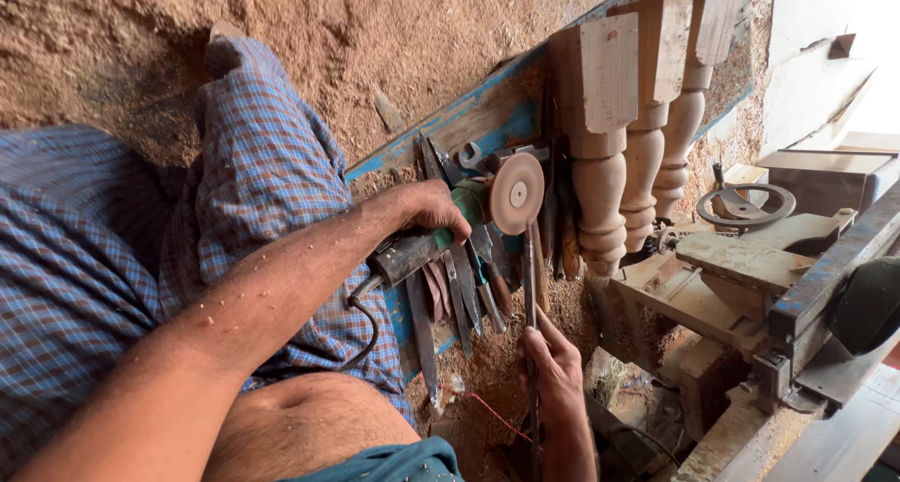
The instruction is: The person sits on the floor and uses a handheld angle grinder to sharpen a metal chisel. Sparks fly as the tool is held against the spinning grinding disc. The person repeatedly adjusts the chisel's angle and position to sharpen different edges.
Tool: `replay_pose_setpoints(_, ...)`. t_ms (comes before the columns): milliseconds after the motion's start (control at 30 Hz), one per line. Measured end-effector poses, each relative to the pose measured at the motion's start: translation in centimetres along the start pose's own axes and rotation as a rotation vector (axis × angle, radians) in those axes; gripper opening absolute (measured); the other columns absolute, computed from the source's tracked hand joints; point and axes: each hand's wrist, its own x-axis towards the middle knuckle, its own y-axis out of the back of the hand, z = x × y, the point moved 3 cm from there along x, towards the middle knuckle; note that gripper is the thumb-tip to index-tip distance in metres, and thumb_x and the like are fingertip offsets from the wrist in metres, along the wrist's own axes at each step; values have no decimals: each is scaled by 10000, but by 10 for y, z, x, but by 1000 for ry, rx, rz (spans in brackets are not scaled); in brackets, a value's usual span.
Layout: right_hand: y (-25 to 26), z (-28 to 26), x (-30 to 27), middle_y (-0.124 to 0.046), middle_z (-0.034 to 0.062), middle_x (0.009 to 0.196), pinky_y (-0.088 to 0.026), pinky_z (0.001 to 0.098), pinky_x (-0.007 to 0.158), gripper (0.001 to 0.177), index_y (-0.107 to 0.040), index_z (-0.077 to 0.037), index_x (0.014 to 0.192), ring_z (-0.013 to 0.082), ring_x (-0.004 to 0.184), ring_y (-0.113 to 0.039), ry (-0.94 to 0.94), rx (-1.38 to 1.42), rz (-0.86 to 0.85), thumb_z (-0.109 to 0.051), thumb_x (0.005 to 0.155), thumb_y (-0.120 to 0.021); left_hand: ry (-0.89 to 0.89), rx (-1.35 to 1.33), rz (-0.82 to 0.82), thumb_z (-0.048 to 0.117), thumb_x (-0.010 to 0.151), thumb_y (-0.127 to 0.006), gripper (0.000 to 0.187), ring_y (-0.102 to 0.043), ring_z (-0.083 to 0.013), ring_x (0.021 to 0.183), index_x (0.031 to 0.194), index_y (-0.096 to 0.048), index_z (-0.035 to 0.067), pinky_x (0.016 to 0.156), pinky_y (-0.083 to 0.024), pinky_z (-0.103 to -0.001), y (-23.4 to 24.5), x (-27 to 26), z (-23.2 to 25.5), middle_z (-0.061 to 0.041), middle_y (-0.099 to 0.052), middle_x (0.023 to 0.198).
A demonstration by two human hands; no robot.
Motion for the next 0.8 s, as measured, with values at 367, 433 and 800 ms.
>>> replay_pose_setpoints(367, -21, 37, 8, -639, 78, 751, -541, 325, 422, 221, -538, -26, 1035, 177, 515, -616, 236, 439, -62, -216, 1009, -647, -48, 25, 14, 214, 546, -879, 263, -663, -237, 662, 679, -779, 10, 588, -516, -396, 4, -1, 1, -145, -742, 784)
replay_pose_setpoints(433, -20, 44, 18, -596, 75, 724, -506, 312, 417, 427, -508, 76, 1122, 163, 503, -566, 233, 406, 41, -346, 1103, -569, -14, -59, -16, 184, 543, -864, 259, -664, -262, 629, 673, -752, -10, 562, -529, -406, 0, -2, -2, -166, -732, 767)
replay_pose_setpoints(800, -36, 33, 53, -637, 180, 1410, -551, 277, 969, 610, -426, 14, 1539, 178, 1188, -648, 503, -77, 203, -5, 964, -627, 14, -2, 3, 162, 540, -866, 286, -682, -246, 650, 742, -776, -21, 577, -536, -407, 2, -11, 5, -160, -742, 787)
